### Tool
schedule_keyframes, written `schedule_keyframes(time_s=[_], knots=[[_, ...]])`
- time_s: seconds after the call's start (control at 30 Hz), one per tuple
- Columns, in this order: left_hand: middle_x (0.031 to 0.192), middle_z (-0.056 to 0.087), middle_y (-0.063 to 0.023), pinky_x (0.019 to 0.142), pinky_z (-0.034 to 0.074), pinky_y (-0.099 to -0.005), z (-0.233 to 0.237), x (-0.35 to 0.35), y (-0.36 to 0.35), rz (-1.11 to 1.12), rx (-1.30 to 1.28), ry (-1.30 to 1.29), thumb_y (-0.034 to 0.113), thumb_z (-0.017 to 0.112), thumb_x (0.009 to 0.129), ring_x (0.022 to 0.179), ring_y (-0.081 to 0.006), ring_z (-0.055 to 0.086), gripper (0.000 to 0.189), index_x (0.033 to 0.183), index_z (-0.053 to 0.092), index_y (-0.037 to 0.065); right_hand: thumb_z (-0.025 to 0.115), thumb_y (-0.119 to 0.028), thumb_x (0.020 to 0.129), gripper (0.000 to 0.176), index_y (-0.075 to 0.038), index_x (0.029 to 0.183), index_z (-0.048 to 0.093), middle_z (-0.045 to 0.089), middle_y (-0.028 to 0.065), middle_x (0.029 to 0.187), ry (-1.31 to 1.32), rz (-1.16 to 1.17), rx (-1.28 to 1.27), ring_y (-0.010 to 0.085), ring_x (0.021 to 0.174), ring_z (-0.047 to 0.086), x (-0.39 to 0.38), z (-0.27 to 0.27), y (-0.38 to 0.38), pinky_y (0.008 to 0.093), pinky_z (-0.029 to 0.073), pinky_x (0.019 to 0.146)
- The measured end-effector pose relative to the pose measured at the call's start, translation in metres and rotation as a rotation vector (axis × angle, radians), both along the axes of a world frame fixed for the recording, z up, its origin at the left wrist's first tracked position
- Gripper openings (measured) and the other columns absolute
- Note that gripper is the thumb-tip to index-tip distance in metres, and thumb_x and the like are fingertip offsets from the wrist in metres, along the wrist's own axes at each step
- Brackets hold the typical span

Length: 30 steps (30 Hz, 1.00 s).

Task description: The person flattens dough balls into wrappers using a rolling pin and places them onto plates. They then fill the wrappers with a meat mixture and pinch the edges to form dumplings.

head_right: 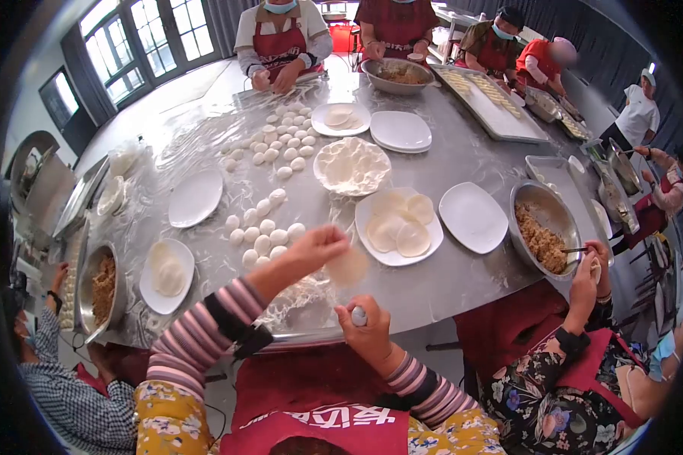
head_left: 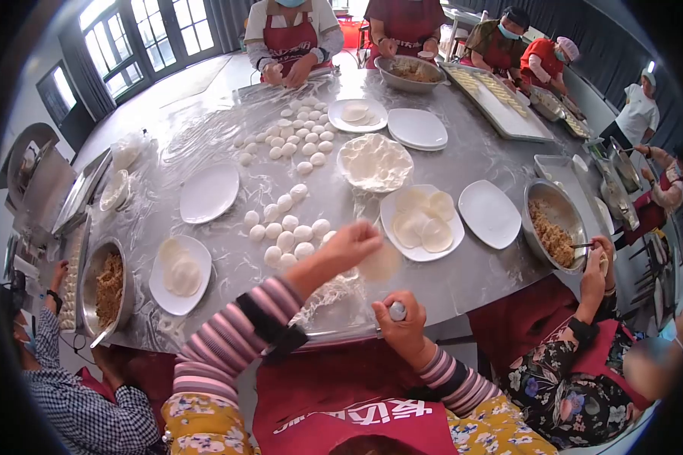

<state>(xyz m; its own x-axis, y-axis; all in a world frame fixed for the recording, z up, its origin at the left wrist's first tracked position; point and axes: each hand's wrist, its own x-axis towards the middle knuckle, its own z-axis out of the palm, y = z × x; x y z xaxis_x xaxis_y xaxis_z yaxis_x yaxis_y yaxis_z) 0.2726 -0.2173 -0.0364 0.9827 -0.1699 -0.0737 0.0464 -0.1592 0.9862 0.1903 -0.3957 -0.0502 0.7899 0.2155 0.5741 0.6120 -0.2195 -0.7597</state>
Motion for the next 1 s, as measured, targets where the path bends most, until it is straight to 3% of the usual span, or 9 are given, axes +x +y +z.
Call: schedule_keyframes(time_s=[0.13, 0.2, 0.4, 0.53, 0.6, 0.63, 0.8, 0.93, 1.0], knots=[[0.083, 0.060, -0.0162, 0.070, 0.047, -0.0336, -0.027, 0.038, 0.032, 0.207, 0.512, -0.313, 0.017, 0.064, 0.077, 0.079, -0.0269, 0.060, 0.025, 0.096, 0.057, 0.002, 0.072, -0.005, 0.074, 0.023, -0.006, 0.081, 0.050, 0.054, 0.0095, 0.064, -0.003, 0.021, 0.043, 0.0206, 0.049, 0.053, 0.003, -0.003, 0.001, 0.0304, 0.043, 0.047], [0.085, 0.060, -0.0170, 0.071, 0.047, -0.0404, -0.034, 0.029, 0.052, 0.016, 1.230, -0.415, 0.011, 0.064, 0.070, 0.083, -0.0338, 0.058, 0.026, 0.094, 0.056, 0.003, 0.072, -0.004, 0.075, 0.022, -0.006, 0.081, 0.051, 0.053, 0.0092, 0.063, -0.001, 0.024, 0.062, 0.0197, 0.049, 0.052, 0.004, -0.003, 0.003, 0.0300, 0.043, 0.046], [0.082, 0.060, -0.0167, 0.068, 0.047, -0.0428, -0.029, 0.008, 0.050, -0.005, 1.172, -0.568, 0.010, 0.066, 0.065, 0.082, -0.0357, 0.058, 0.018, 0.077, 0.055, 0.003, 0.071, -0.004, 0.076, 0.021, -0.005, 0.079, 0.051, 0.053, 0.0088, 0.063, 0.057, -0.011, 0.020, 0.0181, 0.048, 0.050, 0.005, 0.000, 0.006, 0.0286, 0.041, 0.046], [0.077, 0.061, -0.0143, 0.063, 0.048, -0.0377, 0.002, -0.040, 0.039, 0.185, 0.975, -0.368, 0.009, 0.068, 0.067, 0.074, -0.0301, 0.062, 0.019, 0.080, 0.057, 0.001, 0.071, -0.003, 0.075, 0.021, -0.006, 0.080, 0.050, 0.053, 0.0089, 0.064, -0.031, -0.028, -0.010, 0.0189, 0.051, 0.051, 0.002, 0.001, 0.004, 0.0288, 0.042, 0.048], [0.074, 0.063, -0.0105, 0.058, 0.048, -0.0322, -0.002, -0.065, 0.047, 0.116, 0.425, -0.041, 0.008, 0.069, 0.069, 0.067, -0.0209, 0.062, 0.022, 0.087, 0.060, -0.001, 0.071, -0.003, 0.074, 0.022, -0.006, 0.080, 0.050, 0.053, 0.0090, 0.065, -0.058, -0.024, -0.019, 0.0194, 0.052, 0.051, 0.001, -0.002, 0.001, 0.0292, 0.042, 0.049], [0.073, 0.064, -0.0080, 0.058, 0.048, -0.0285, -0.011, -0.076, 0.051, 0.079, 0.447, 0.011, 0.007, 0.068, 0.069, 0.066, -0.0140, 0.060, 0.020, 0.087, 0.063, -0.001, 0.071, -0.002, 0.074, 0.022, -0.006, 0.080, 0.050, 0.053, 0.0093, 0.066, 0.036, 0.000, -0.004, 0.0202, 0.052, 0.052, 0.003, -0.007, -0.001, 0.0295, 0.042, 0.050], [0.068, 0.064, -0.0090, 0.059, 0.048, -0.0298, -0.018, -0.099, 0.059, 0.158, 0.483, 0.058, 0.007, 0.069, 0.068, 0.063, -0.0165, 0.061, 0.011, 0.076, 0.065, 0.000, 0.070, -0.002, 0.074, 0.022, -0.005, 0.080, 0.049, 0.052, 0.0102, 0.066, -0.143, -0.012, -0.020, 0.0220, 0.053, 0.052, 0.028, 0.029, 0.034, 0.0299, 0.042, 0.051], [0.071, 0.066, -0.0104, 0.060, 0.048, -0.0306, -0.024, -0.097, 0.053, 0.161, 0.463, 0.057, 0.007, 0.068, 0.067, 0.063, -0.0181, 0.062, 0.011, 0.077, 0.068, 0.002, 0.070, -0.002, 0.074, 0.021, -0.005, 0.080, 0.049, 0.052, 0.0111, 0.066, 0.023, -0.037, -0.071, 0.0225, 0.055, 0.052, 0.053, -0.002, 0.044, 0.0303, 0.043, 0.053], [0.070, 0.066, -0.0119, 0.061, 0.049, -0.0320, -0.030, -0.100, 0.051, 0.179, 0.557, -0.047, 0.006, 0.067, 0.066, 0.064, -0.0201, 0.063, 0.011, 0.076, 0.069, 0.004, 0.069, -0.003, 0.075, 0.020, -0.004, 0.080, 0.050, 0.051, 0.0116, 0.066, -0.155, -0.105, -0.031, 0.0236, 0.056, 0.052, 0.048, -0.007, 0.040, 0.0318, 0.043, 0.054]])
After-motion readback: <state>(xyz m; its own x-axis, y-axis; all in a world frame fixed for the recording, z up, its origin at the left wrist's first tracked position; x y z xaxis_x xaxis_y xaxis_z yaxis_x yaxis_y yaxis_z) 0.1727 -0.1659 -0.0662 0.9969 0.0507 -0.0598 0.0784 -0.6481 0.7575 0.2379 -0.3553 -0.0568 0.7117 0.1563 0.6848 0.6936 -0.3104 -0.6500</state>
